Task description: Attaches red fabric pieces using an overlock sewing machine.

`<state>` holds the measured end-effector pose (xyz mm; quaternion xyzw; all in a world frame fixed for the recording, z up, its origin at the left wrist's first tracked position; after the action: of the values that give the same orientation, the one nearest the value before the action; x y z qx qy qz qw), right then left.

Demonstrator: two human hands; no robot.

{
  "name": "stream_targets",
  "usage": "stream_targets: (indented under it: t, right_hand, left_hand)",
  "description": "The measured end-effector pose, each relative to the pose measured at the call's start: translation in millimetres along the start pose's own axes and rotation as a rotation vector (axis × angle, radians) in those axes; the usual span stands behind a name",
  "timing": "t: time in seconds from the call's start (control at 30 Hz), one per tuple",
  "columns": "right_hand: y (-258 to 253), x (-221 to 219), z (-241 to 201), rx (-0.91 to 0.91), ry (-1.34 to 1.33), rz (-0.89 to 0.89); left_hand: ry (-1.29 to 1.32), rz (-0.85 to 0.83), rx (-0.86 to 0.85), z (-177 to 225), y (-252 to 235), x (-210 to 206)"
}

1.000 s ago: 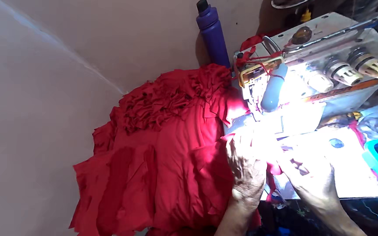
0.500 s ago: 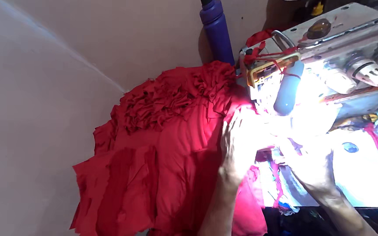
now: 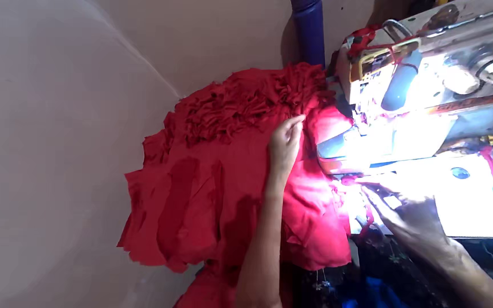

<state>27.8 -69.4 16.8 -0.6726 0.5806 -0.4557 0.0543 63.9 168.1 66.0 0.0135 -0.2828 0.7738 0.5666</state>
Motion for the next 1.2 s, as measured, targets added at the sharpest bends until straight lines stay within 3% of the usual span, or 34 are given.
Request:
stream_targets:
  t: [0.13, 0.23, 0.47, 0.6, 0.73, 0.83, 0.9, 0.93, 1.03, 1.2]
  right_hand:
    - [-1, -20, -11, 0.13, -0.059, -0.137]
    - [-21, -37, -38, 0.242, 0.028, -0.213]
    - [-55, -75, -66, 0.348, 0.192, -0.518]
    - [-61, -82, -55, 0.477, 0.057, -0.42]
    - [-74, -55, -64, 0.414, 0.091, -0.446]
    - [-89, -26, -80, 0.17, 0.172, -0.64]
    - [-87, -51, -34, 0.376, 0.044, -0.323]
    - [-87, -53, -30, 0.405, 0.0, -0.288]
    - [-84, -42, -62, 0.309, -0.084, -0.313]
    - [-94, -53, -55, 0.103, -0.268, -0.41]
  left_hand:
    - [-0.2, 0.232, 0.003, 6, 92, 37]
    - [-0.271, 0.28, 0.02, -4, 128, 40]
    - [-0.302, 0.306, -0.056, -11, 132, 28]
    - [-0.219, 0.243, -0.076, 4, 125, 35]
    - [-0.229, 0.117, -0.083, 21, 102, 51]
    - [-0.217, 0.076, -0.125, 44, 92, 61]
    - [-0.205, 0.066, -0.152, 57, 91, 63]
    - [-0.207, 0.062, -0.168, 61, 90, 63]
    - [-0.245, 0.04, -0.201, 63, 90, 61]
    - [-0.227, 0.027, -0.194, 55, 89, 59]
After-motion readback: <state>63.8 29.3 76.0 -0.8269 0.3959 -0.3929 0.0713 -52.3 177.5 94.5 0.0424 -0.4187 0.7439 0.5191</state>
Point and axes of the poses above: each hand's wrist, its own y-axis away from the middle knuckle, its own x-axis out of the back of the hand, z = x × y, the point moved 3 cm from there along -y, towards the middle knuckle, and after that the axes turned 11 degrees about y, right-handed, at the moved point
